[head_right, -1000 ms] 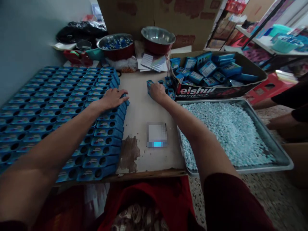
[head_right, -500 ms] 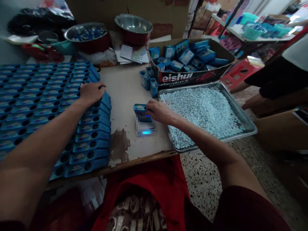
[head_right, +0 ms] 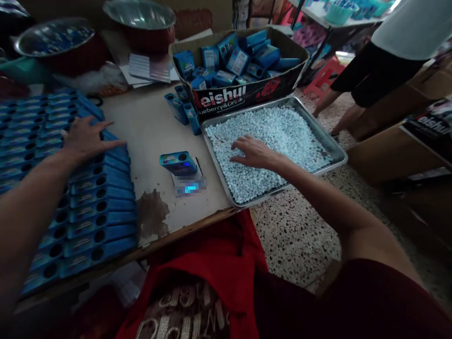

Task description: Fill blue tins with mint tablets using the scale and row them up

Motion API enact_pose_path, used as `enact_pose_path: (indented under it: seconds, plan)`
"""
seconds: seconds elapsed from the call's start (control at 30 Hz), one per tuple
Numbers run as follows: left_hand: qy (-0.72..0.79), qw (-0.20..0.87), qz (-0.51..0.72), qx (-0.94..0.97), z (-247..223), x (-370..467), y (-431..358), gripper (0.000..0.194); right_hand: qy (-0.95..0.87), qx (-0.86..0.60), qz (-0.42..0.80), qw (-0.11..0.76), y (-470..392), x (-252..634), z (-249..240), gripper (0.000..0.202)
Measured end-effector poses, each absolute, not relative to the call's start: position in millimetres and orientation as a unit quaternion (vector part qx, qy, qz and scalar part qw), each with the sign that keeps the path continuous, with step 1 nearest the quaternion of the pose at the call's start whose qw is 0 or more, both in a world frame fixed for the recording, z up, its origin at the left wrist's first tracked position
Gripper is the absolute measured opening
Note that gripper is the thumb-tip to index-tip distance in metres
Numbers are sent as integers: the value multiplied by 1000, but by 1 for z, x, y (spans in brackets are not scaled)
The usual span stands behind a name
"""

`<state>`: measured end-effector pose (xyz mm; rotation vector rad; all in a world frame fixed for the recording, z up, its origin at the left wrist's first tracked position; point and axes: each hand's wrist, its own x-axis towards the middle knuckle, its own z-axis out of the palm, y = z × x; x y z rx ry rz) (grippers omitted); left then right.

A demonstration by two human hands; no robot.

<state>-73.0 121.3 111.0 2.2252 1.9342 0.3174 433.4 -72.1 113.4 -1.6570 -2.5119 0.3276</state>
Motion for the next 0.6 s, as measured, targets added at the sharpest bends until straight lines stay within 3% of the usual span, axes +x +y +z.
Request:
enact_pose_path:
  seconds: [0.1, 0.2, 0.27, 0.37, 0.47, 0.6]
  plan:
    - [672, 114, 79, 727, 111, -72, 112, 78, -868, -487, 91, -21, -94, 441, 96, 52]
    - [688, 132, 87, 709, 108, -70, 111, 66, -877, -475, 29, -70, -101, 427, 84, 51]
    - [700, 137, 91, 695, 108, -69, 117, 79, -871, -482, 15, -97, -92, 421, 80, 45]
    - [710, 136, 83, 686, 118, -61, 132, 116, -859, -499, 72, -92, -64, 422, 78, 35]
    - [698, 108, 32, 707, 142, -40, 144, 132, -813, -558, 165, 1, -34, 428, 77, 25]
    - [639, 77, -12, 766, 178, 0, 130, 122, -608, -665, 343, 265, -5, 431, 81, 27]
